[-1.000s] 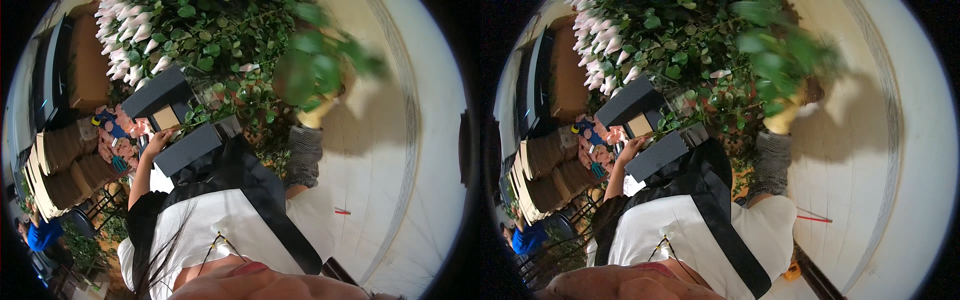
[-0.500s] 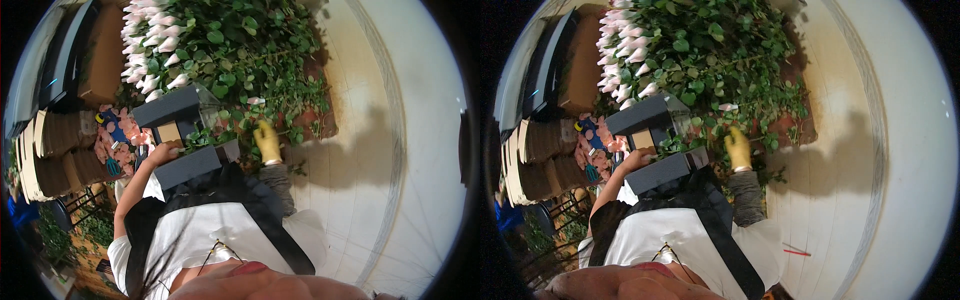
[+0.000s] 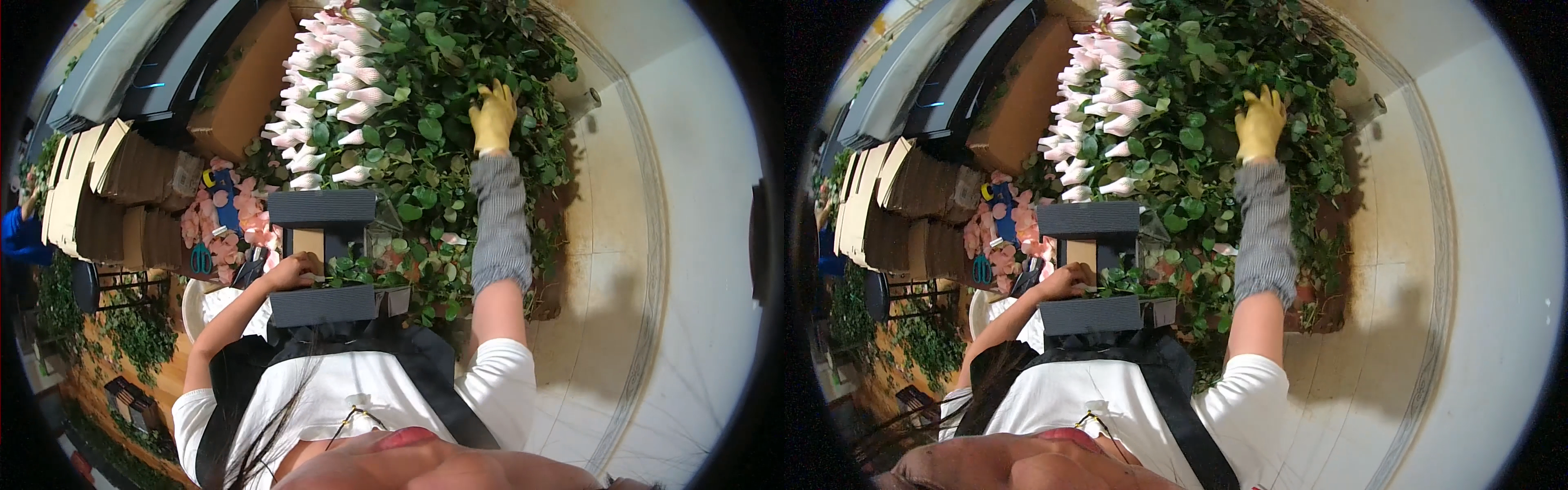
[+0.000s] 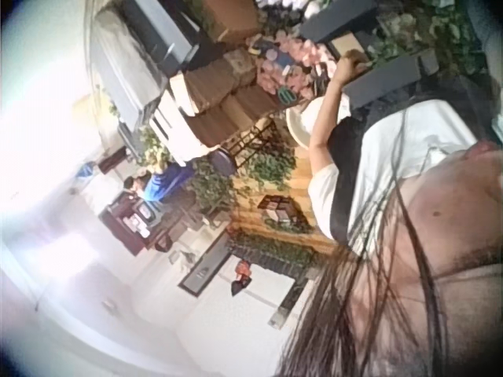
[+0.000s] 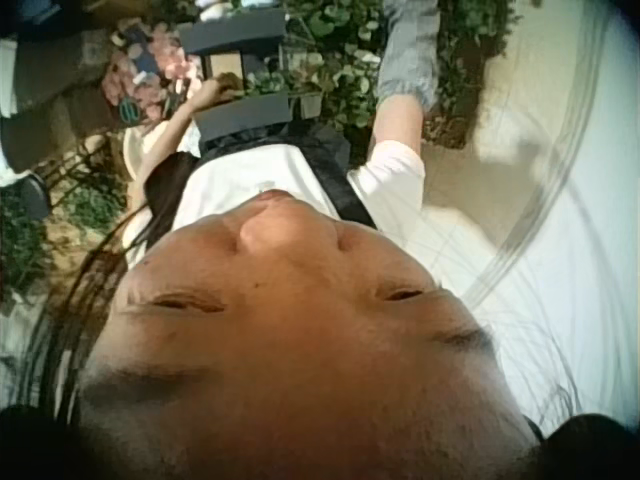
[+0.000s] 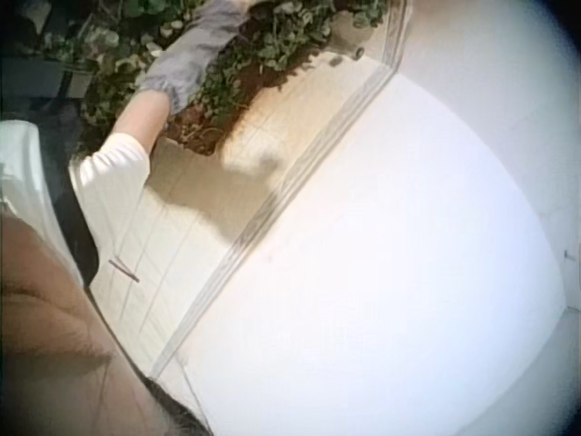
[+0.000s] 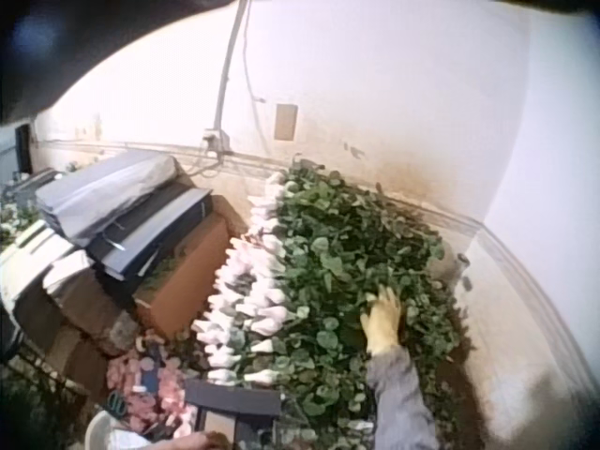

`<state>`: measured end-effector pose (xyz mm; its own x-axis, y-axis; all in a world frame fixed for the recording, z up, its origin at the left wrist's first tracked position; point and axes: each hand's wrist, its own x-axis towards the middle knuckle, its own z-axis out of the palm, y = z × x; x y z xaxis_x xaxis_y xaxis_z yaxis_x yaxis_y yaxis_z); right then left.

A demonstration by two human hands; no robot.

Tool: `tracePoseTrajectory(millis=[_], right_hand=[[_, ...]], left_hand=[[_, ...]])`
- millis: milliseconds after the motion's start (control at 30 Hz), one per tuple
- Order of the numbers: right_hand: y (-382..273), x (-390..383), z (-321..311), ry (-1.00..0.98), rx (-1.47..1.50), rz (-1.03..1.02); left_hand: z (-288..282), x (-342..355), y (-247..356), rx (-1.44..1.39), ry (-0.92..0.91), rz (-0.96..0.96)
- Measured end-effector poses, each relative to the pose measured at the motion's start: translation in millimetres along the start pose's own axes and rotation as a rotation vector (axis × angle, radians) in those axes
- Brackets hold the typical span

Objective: The person places individual pink rose heads into a black rectangular grid box, fills the gaps with small white paper inserts, and then prepares a floral foam base to insert leafy green stems.

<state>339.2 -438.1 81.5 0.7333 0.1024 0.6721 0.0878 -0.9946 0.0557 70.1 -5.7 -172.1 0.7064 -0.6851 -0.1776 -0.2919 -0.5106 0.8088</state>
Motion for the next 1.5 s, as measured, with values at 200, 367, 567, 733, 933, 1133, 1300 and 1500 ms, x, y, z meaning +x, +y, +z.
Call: tracePoseTrajectory(millis=[200,367,567,733,933,1133,1300,1500], right_hand=[[-41,14,-35,0.223,0.166,-0.083],[-31,-35,-71,0.295,0.384,-0.080],[-56,-120,-154,-0.101,0.496,-0.180],[-87,-220,-141,-0.506,0.029,-0.363],[-87,-256,-109,-0.654,-0.142,-0.208],[-90,-297,-95,-0.616,-0.042,0.009],[81,-292,-88,0.047,0.044,0.166],[-5,-186,-154,-0.250,-0.174,0.148]], left_hand=[[4,-13,-11,-0.099,0.054,0.067],[9,-12,-33,-0.024,0.052,0.001],[0,-18,-13,0.058,0.096,0.041],[-6,-11,17,-0.035,0.107,-0.073],[-7,-14,9,0.057,0.074,-0.182],[2,-17,1,0.100,0.158,-0.146],[1,-12,5,0.055,0.148,-0.054],[-3,-18,7,0.033,0.107,-0.100]])
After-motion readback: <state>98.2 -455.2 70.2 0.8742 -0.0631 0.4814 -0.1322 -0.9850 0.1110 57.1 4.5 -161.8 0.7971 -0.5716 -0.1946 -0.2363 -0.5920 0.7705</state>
